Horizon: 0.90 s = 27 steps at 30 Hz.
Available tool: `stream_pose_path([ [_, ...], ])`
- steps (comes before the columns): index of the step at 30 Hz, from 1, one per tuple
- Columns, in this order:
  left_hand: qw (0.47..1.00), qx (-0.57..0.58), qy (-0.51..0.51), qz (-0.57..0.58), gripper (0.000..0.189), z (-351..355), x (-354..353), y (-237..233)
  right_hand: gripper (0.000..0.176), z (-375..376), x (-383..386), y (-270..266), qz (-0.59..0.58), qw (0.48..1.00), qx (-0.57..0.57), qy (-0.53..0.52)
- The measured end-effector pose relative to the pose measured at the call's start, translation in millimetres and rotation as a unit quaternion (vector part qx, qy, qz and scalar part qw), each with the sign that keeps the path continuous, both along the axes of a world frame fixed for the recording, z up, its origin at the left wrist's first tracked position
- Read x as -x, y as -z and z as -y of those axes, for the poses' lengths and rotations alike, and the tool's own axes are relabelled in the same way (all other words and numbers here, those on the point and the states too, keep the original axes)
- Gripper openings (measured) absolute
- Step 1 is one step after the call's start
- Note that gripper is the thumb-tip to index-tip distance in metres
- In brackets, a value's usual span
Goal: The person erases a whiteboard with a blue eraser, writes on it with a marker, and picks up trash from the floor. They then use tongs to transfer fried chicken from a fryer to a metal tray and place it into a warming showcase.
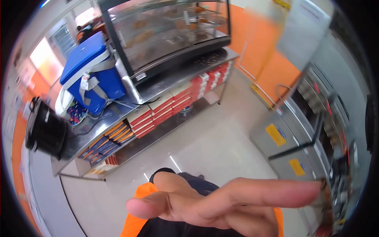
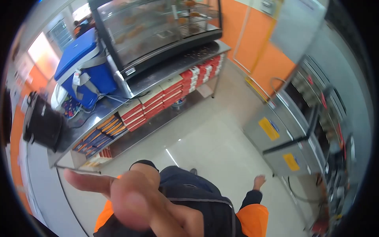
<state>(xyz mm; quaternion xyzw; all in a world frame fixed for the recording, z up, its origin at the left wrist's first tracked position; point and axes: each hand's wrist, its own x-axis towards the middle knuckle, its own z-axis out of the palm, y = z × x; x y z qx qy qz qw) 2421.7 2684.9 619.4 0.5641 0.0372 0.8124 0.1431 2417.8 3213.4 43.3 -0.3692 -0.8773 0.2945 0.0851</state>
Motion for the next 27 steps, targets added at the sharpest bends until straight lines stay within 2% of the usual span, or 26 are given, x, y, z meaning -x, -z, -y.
stream_pose_path([
  [2, 0.996, 0.016, -0.064, 0.053, 0.074, -12, 37, -6, 0.023, 6, 161, -40, -0.102, 0.991, -0.022, -0.081],
  [4, 0.982, 0.048, -0.126, 0.133, 0.073, -15, 83, -5, 0.032, 53, 288, -57, -0.187, 0.962, -0.048, -0.191],
  [5, 0.968, 0.079, -0.157, 0.179, 0.072, -14, 111, 2, 0.033, 99, 332, -81, -0.206, 0.949, 0.072, -0.227],
  [6, 0.951, 0.107, -0.188, 0.219, 0.072, -10, 139, 17, 0.033, 148, 363, -104, -0.202, 0.936, -0.05, -0.284],
  [7, 0.933, 0.139, -0.214, 0.253, 0.071, -7, 169, 36, 0.032, 187, 388, -125, -0.126, 0.938, 0.208, -0.245],
  [8, 0.921, 0.185, -0.227, 0.257, 0.061, 1, 199, 60, 0.03, 229, 397, -142, -0.132, 0.894, 0.323, -0.282],
  [10, 0.888, 0.265, -0.277, 0.257, 0.034, 13, 258, 130, 0.014, 270, 426, -125, -0.138, 0.844, 0.35, -0.382],
  [11, 0.846, 0.305, -0.29, 0.326, 0.02, 16, 282, 157, 0.009, 272, 429, -123, -0.071, 0.845, 0.306, -0.433],
  [12, 0.793, 0.36, -0.336, 0.36, 0.022, 21, 312, 190, 0.012, 267, 428, -116, -0.06, 0.84, 0.349, -0.411],
  [13, 0.698, 0.403, -0.406, 0.431, 0.023, 18, 341, 215, 0.017, 246, 424, -114, -0.033, 0.871, 0.324, -0.367],
  [14, 0.627, 0.418, -0.427, 0.499, 0.025, 17, 364, 249, 0.023, 217, 422, -116, -0.005, 0.904, 0.3, -0.306],
  [16, 0.522, 0.459, -0.427, 0.578, 0.03, 8, 398, 290, 0.033, 122, 408, -123, -0.058, 0.974, 0.206, -0.076],
  [17, 0.539, 0.483, -0.378, 0.577, 0.031, 6, 416, 304, 0.038, 73, 392, -138, -0.162, 0.973, 0.154, 0.065],
  [18, 0.551, 0.506, -0.331, 0.575, 0.032, 0, 440, 309, 0.038, 17, 372, -146, -0.21, 0.959, -0.049, 0.182],
  [19, 0.571, 0.526, -0.305, 0.552, 0.028, -12, 463, 300, 0.037, -32, 343, -170, -0.25, 0.924, -0.07, 0.281],
  [20, 0.587, 0.539, -0.282, 0.534, 0.024, -27, 484, 295, 0.035, -69, 311, -203, -0.21, 0.885, -0.205, 0.36],
  [21, 0.638, 0.549, -0.248, 0.48, 0.027, -31, 515, 314, 0.03, -81, 291, -257, -0.274, 0.831, -0.197, 0.442],
  [22, 0.683, 0.55, -0.215, 0.43, 0.031, -36, 546, 328, 0.021, -99, 268, -290, -0.341, 0.763, -0.29, 0.467],
  [23, 0.715, 0.535, -0.202, 0.402, 0.026, -55, 566, 325, 0.018, -108, 252, -325, -0.35, 0.722, -0.332, 0.496],
  [24, 0.701, 0.556, -0.227, 0.386, 0.026, -80, 578, 310, 0.016, -114, 239, -361, -0.359, 0.683, -0.372, 0.517],
  [26, 0.664, 0.606, -0.27, 0.343, 0.027, -143, 583, 271, 0.018, -131, 216, -413, -0.338, 0.682, -0.418, 0.497],
  [27, 0.677, 0.611, -0.252, 0.324, 0.019, -170, 587, 263, 0.019, -144, 207, -433, -0.328, 0.686, -0.45, 0.469],
])
